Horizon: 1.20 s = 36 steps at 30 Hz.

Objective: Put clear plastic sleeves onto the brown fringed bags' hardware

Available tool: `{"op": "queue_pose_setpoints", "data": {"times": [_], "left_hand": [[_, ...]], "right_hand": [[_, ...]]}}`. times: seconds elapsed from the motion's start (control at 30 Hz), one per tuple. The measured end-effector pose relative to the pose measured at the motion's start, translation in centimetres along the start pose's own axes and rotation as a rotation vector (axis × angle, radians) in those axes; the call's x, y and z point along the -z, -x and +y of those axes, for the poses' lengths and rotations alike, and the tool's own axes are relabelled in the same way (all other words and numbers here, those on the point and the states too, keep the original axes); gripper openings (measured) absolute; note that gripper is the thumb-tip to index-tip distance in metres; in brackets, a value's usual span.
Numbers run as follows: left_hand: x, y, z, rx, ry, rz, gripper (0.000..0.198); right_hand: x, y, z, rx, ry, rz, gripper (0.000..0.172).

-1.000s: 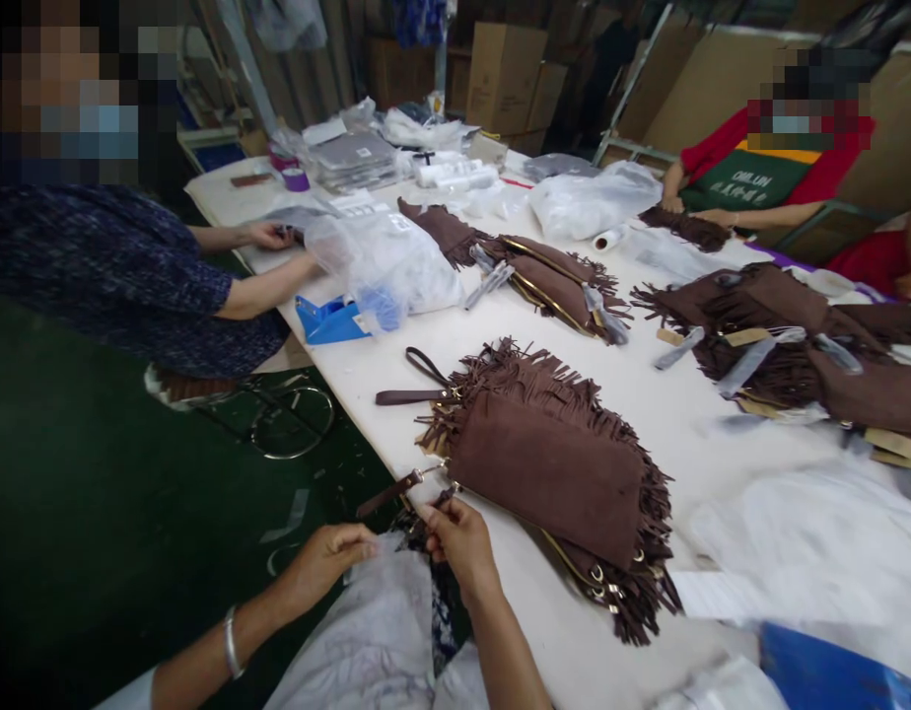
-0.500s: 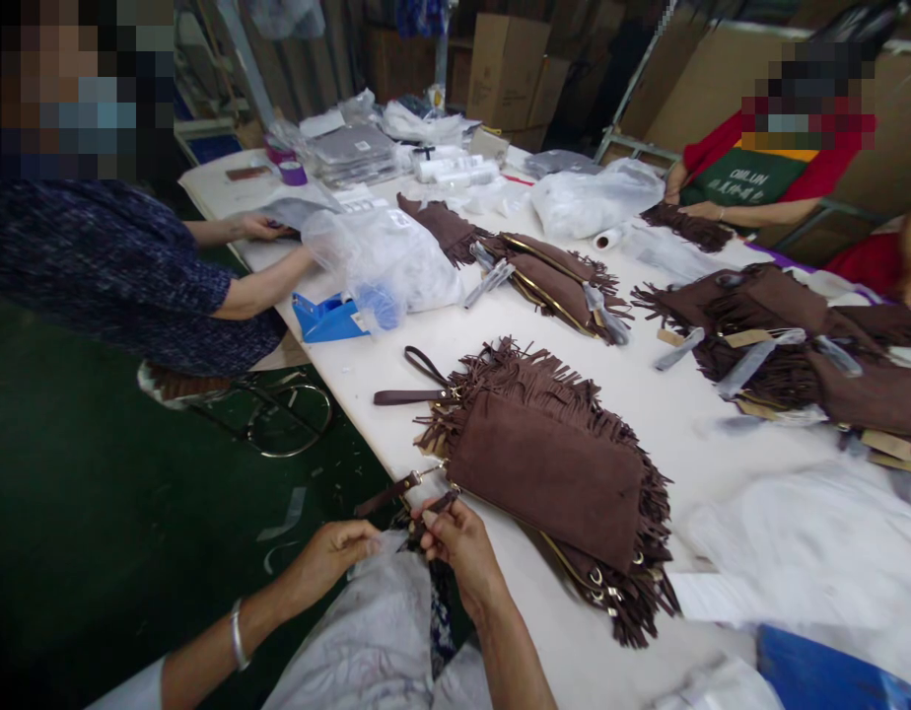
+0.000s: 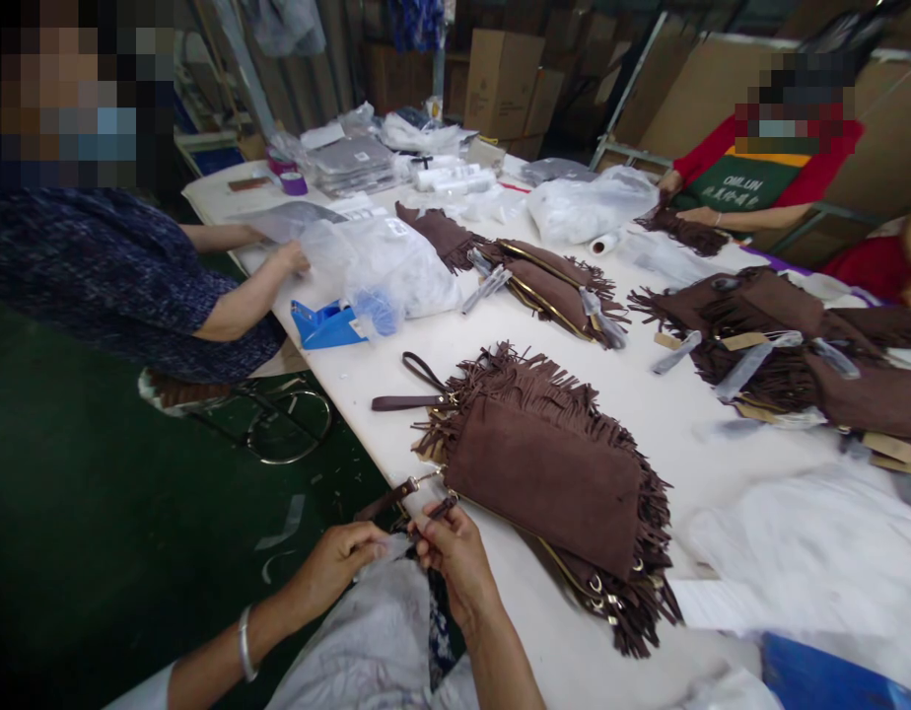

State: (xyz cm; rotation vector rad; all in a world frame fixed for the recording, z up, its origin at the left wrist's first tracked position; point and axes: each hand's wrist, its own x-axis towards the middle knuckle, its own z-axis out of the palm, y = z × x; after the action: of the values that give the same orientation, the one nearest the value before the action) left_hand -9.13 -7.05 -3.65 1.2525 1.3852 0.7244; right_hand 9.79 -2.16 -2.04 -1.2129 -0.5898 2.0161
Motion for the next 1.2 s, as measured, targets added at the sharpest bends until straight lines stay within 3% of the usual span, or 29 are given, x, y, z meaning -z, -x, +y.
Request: {"op": "queue_pose_setpoints", "data": {"times": [0.17,0.53,0.87,1.2], "left_hand": [[-0.3,-0.2,0.3,-0.103,-0.138,0.017,0.022],[-0.6,0.0,0.3,-0.064,-0.092,0.039,0.021],[-1.5,-0.4,0.3,0.110,0.250,-0.007,0.019],[-3.4,-1.2,-0.3,0.148,0.449,0.005,0.039]], "right_hand": [[-0.2,0.0,0.4,0.046,0.001,0.020,0.037],[0.3,-0.3,1.2,0.117,0.110,0.084,0.041],[0.8,-0.5,1.5,0.128,0.181,0.069,0.036],[1.1,-0.1,1.3,0.138,0.298,0.066,0.038]]}}
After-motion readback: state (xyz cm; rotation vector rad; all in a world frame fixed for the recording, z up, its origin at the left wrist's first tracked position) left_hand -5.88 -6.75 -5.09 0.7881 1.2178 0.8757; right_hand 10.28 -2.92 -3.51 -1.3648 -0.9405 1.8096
